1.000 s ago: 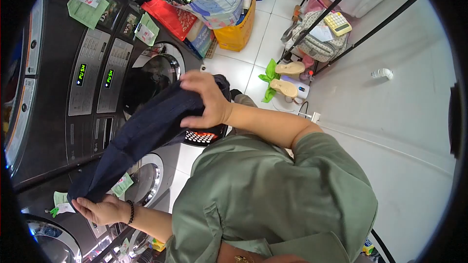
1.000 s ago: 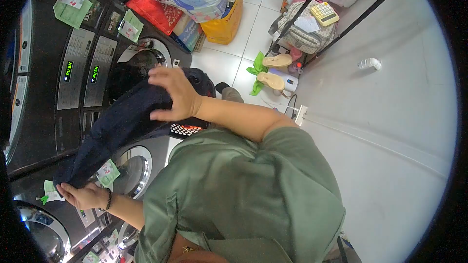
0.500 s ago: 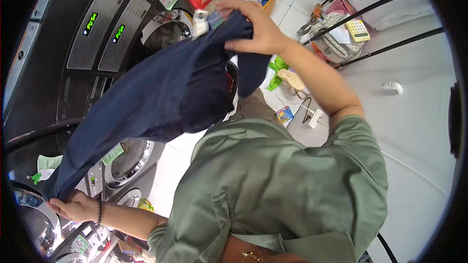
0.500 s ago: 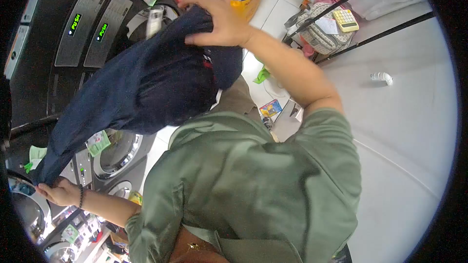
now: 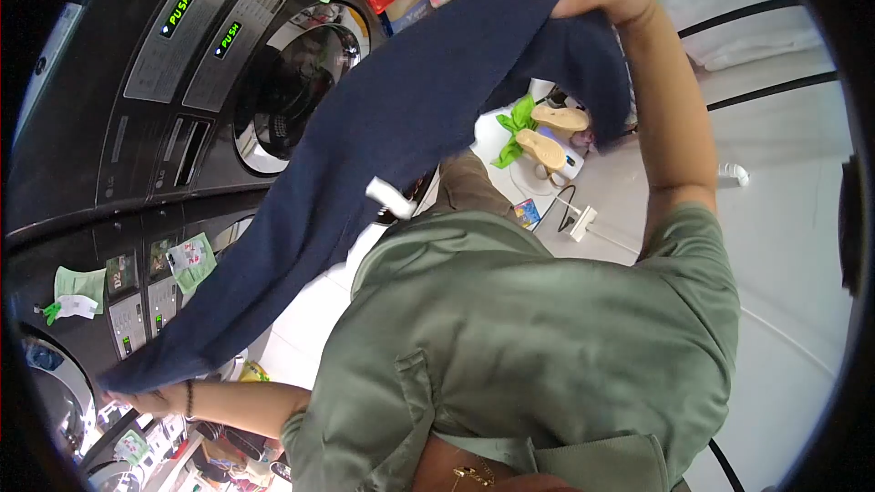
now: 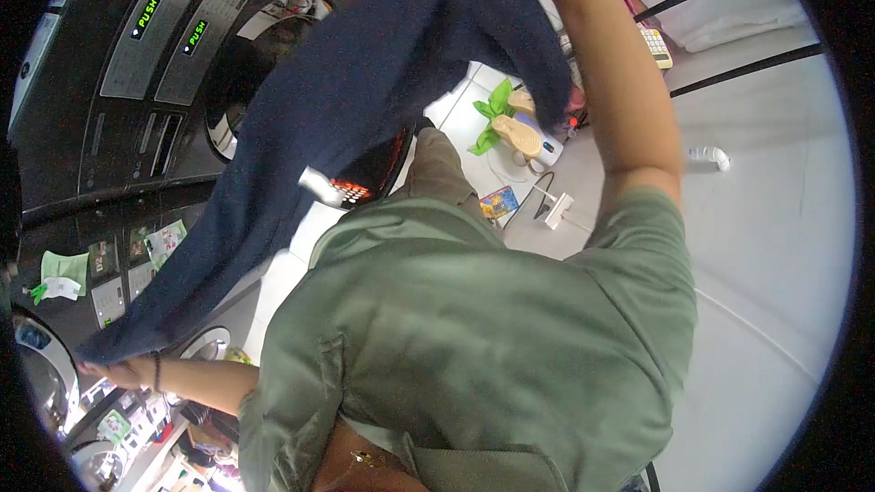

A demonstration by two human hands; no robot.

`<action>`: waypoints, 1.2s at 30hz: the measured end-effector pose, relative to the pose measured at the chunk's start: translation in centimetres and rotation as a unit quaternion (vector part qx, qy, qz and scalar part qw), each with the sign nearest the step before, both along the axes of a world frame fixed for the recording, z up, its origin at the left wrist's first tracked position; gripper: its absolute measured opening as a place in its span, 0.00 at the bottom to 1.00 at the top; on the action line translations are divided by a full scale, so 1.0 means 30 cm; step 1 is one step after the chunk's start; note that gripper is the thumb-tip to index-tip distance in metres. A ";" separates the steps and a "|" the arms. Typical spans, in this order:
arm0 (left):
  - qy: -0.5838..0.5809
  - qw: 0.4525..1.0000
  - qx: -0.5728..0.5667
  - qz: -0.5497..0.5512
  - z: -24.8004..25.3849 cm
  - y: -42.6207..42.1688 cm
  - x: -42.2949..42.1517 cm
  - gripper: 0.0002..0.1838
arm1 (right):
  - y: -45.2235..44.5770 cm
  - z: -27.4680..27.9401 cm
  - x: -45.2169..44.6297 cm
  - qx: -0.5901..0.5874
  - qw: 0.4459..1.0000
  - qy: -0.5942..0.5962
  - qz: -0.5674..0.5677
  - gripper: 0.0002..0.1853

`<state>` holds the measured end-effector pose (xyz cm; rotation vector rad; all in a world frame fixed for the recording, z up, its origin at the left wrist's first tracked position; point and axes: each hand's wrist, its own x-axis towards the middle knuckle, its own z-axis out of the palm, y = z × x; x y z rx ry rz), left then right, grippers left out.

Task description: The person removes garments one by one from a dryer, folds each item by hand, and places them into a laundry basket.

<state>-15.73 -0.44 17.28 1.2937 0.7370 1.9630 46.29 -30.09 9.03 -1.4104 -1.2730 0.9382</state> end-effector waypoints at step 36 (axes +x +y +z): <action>0.215 0.956 -0.133 -0.149 -0.285 0.022 0.202 0.11 | 0.177 0.057 -0.145 0.159 0.933 -0.173 -0.273 0.12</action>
